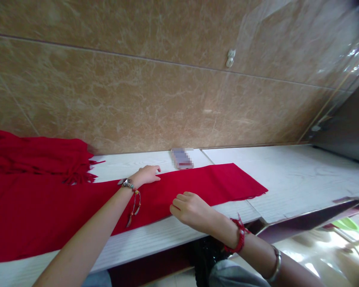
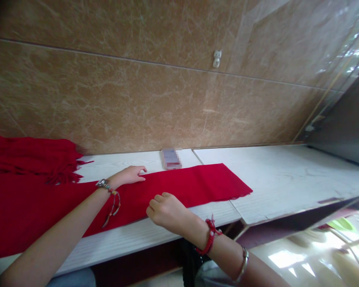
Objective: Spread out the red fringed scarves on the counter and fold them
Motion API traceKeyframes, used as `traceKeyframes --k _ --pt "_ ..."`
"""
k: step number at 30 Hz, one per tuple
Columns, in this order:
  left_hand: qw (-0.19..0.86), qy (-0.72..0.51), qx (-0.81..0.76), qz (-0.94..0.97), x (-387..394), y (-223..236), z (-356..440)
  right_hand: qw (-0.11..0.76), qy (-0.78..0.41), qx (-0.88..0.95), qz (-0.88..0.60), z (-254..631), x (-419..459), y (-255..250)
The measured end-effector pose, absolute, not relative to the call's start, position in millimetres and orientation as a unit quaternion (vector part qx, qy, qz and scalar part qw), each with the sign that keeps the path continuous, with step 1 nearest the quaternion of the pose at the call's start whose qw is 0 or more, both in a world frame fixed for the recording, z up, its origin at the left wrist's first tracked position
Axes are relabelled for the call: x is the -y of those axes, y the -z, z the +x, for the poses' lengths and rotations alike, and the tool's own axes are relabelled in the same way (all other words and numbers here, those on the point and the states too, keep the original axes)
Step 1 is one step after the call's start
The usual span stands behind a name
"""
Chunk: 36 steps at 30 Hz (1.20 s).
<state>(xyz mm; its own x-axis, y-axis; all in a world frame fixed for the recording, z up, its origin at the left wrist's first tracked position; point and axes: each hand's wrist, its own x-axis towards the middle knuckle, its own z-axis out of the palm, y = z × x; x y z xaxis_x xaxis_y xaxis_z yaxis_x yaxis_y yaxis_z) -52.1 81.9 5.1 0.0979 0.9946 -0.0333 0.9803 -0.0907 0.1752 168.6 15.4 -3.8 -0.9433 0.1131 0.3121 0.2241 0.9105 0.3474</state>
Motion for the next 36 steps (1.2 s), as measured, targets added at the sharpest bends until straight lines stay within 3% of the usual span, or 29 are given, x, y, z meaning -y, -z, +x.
traceKeyframes --k 7,22,30,36 --pt "0.146 -0.092 -0.636 0.753 -85.1 -8.4 -59.7 0.147 0.196 0.966 -0.079 168.5 -10.6 6.4" --pt "0.255 -0.375 -0.6 0.659 -91.9 -2.7 -64.1 0.229 0.231 0.94 -0.099 173.6 -11.2 2.4" --pt "0.32 -0.505 -0.532 0.6 -99.2 -47.2 -34.4 0.318 0.29 0.888 -0.162 198.9 -17.6 -38.5" --pt "0.384 -0.512 -0.494 0.588 -141.1 -93.9 30.1 0.343 0.325 0.839 -0.269 257.0 -47.9 -64.2"
